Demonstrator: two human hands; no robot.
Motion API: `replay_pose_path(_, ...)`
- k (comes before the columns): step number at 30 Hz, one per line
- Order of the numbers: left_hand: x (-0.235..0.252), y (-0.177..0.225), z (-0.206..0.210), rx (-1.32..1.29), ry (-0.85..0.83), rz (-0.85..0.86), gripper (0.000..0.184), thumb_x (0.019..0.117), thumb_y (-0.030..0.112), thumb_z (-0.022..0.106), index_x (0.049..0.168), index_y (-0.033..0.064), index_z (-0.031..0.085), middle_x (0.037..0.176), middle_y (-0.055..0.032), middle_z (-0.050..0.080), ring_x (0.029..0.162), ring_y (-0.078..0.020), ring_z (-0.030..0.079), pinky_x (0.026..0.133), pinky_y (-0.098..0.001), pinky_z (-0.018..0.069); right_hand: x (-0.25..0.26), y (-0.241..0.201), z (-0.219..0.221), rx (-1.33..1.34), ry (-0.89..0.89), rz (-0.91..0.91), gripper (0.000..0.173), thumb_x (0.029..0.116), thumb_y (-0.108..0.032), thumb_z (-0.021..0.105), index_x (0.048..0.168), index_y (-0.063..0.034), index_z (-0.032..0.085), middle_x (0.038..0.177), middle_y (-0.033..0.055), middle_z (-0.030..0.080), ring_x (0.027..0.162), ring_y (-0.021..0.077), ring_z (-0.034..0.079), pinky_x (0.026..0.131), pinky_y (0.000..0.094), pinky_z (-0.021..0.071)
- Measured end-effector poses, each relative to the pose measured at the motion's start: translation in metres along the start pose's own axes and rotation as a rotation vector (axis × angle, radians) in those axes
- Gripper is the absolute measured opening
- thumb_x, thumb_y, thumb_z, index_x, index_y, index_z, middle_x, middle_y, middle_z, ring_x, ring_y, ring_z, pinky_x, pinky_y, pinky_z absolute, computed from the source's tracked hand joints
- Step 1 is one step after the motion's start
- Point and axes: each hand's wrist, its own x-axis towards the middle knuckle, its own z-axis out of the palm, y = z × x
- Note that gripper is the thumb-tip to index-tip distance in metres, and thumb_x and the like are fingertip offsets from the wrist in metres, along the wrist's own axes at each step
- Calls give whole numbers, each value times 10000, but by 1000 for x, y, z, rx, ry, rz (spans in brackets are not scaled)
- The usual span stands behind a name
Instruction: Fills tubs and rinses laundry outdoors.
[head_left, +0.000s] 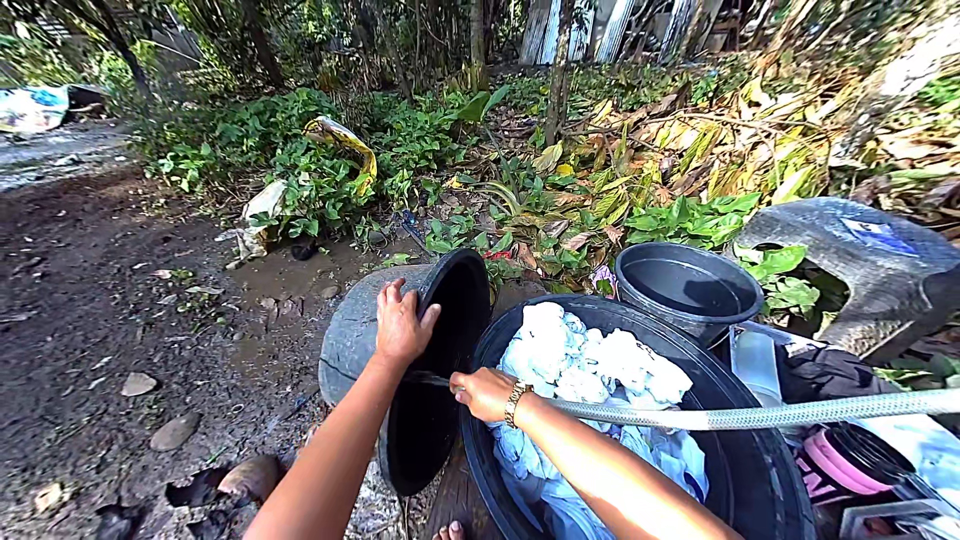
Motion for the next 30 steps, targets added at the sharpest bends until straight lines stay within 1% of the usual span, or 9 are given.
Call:
replay_pose_path(1, -1, 11, 1, 0, -29, -21, 505, 975, 377, 685, 1241, -51, 662, 1574, -278, 381, 1497, -452, 301, 1210, -578, 291, -2, 0, 6, 5, -21, 12, 364, 1111, -248, 428, 1423, -104, 548, 1192, 251, 690, 1155, 433, 661, 984, 617, 499)
replay_pose_path(3, -4, 35, 5, 22, -85, -40, 505, 955, 337, 711, 1283, -41, 644, 1600, -262, 352, 1516, -433, 272, 1225, -554, 274, -7, 2, 16, 10, -57, 31, 374, 1110, -254, 425, 1433, -106, 542, 1208, 256, 686, 1171, 438, 653, 995, 622, 493)
replay_pose_path(6, -8, 69, 14, 80, -148, -43, 448, 952, 214, 681, 1324, -30, 626, 1629, -234, 326, 1546, -407, 220, 1253, -542, 210, -15, 2, 27, 21, -93, 44, 374, 1107, -264, 435, 1427, -109, 553, 1213, 250, 687, 1186, 432, 648, 1005, 620, 490)
replay_pose_path(9, -10, 86, 21, 137, -187, -48, 444, 946, 133, 649, 1361, -16, 603, 1651, -204, 304, 1561, -392, 191, 1257, -557, 173, -25, -1, 34, 23, -140, 41, 372, 1112, -259, 421, 1430, -115, 549, 1220, 251, 683, 1190, 433, 646, 1002, 626, 487)
replay_pose_path(12, -11, 89, 21, 167, -197, -59, 455, 946, 123, 644, 1380, -6, 592, 1658, -196, 294, 1565, -386, 183, 1258, -572, 150, -30, -3, 40, 33, -163, 42, 372, 1114, -258, 412, 1433, -121, 548, 1229, 247, 682, 1193, 437, 645, 1001, 631, 486)
replay_pose_path(15, -12, 87, 20, 190, -183, -63, 465, 936, 119, 650, 1383, 3, 595, 1651, -193, 309, 1561, -383, 198, 1255, -572, 159, -29, -1, 43, 41, -143, 43, 369, 1111, -253, 417, 1428, -123, 554, 1227, 238, 686, 1190, 425, 649, 998, 628, 489)
replay_pose_path(23, -13, 90, 21, 215, -196, -75, 475, 924, 94, 641, 1389, 14, 586, 1650, -183, 314, 1563, -376, 196, 1255, -565, 159, -27, -6, 38, 30, -117, 54, 366, 1111, -247, 415, 1422, -114, 554, 1221, 233, 688, 1191, 418, 650, 1002, 615, 491)
replay_pose_path(27, -14, 91, 21, 212, -189, -73, 472, 911, 73, 634, 1378, 14, 596, 1639, -189, 333, 1556, -377, 217, 1250, -573, 171, -26, -6, 38, 26, -108, 83, 357, 1106, -248, 419, 1408, -119, 558, 1218, 235, 687, 1192, 425, 646, 987, 625, 494)
replay_pose_path(30, -14, 91, 21, 218, -192, -77, 485, 908, 71, 634, 1388, 17, 590, 1641, -189, 330, 1558, -378, 208, 1255, -567, 161, -25, -5, 38, 27, -103, 100, 353, 1105, -246, 417, 1404, -125, 558, 1224, 226, 687, 1195, 417, 646, 990, 622, 494)
